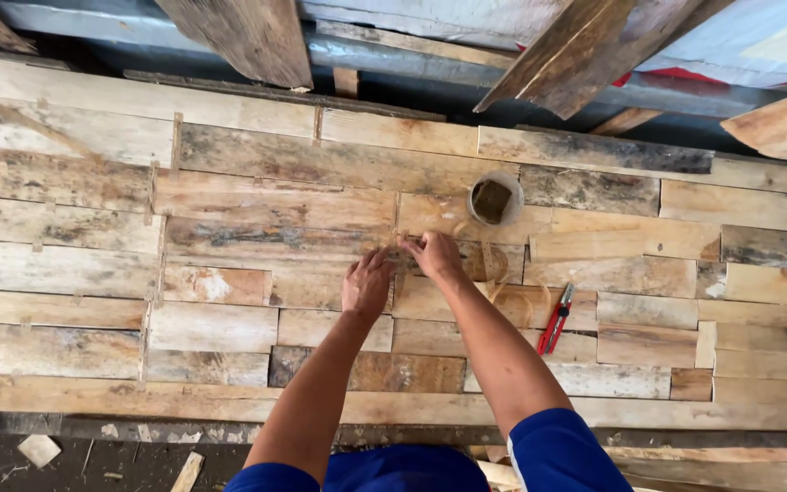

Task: Apply thin strips of wood veneer to a larger surface to create a decorative pattern.

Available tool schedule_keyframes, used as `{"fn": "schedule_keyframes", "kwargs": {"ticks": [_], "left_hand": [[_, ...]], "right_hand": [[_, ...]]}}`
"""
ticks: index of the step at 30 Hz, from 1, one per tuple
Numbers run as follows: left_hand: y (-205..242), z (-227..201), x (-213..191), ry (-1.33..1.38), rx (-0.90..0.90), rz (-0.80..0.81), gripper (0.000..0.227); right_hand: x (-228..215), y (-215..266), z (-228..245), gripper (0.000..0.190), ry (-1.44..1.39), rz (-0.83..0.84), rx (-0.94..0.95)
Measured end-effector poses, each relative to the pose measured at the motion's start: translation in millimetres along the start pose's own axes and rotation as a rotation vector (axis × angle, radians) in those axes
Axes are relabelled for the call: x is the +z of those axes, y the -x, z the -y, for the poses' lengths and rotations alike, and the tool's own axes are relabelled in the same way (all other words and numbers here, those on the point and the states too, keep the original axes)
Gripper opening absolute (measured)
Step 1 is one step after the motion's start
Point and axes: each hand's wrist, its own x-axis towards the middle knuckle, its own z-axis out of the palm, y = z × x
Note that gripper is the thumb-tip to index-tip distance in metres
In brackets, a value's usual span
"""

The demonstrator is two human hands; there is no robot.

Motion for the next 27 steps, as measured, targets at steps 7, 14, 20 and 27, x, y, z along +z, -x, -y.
{"fn": "schedule_keyframes", "kwargs": {"ticks": [7,14,20,27], "left_hand": [[3,1,5,-0.022,-0.012,-0.013,0.022],[6,0,10,-0.034,0.015,-0.062,0.017],[5,-3,8,0.055,-0.025,-0.077,0.013],[7,-8,9,0.134,-0.037,-0.149,0.009]], "right_hand": [[25,16,-19,0.056,-0.080,-0.008,-0.116],[13,29,-16,0.068,-0.087,-0.038,-0.276],[13,28,-19,0.076,-0.093,-0.024,-0.345],[8,33,-13,0.082,-0.069,-0.027,-0.335]]}}
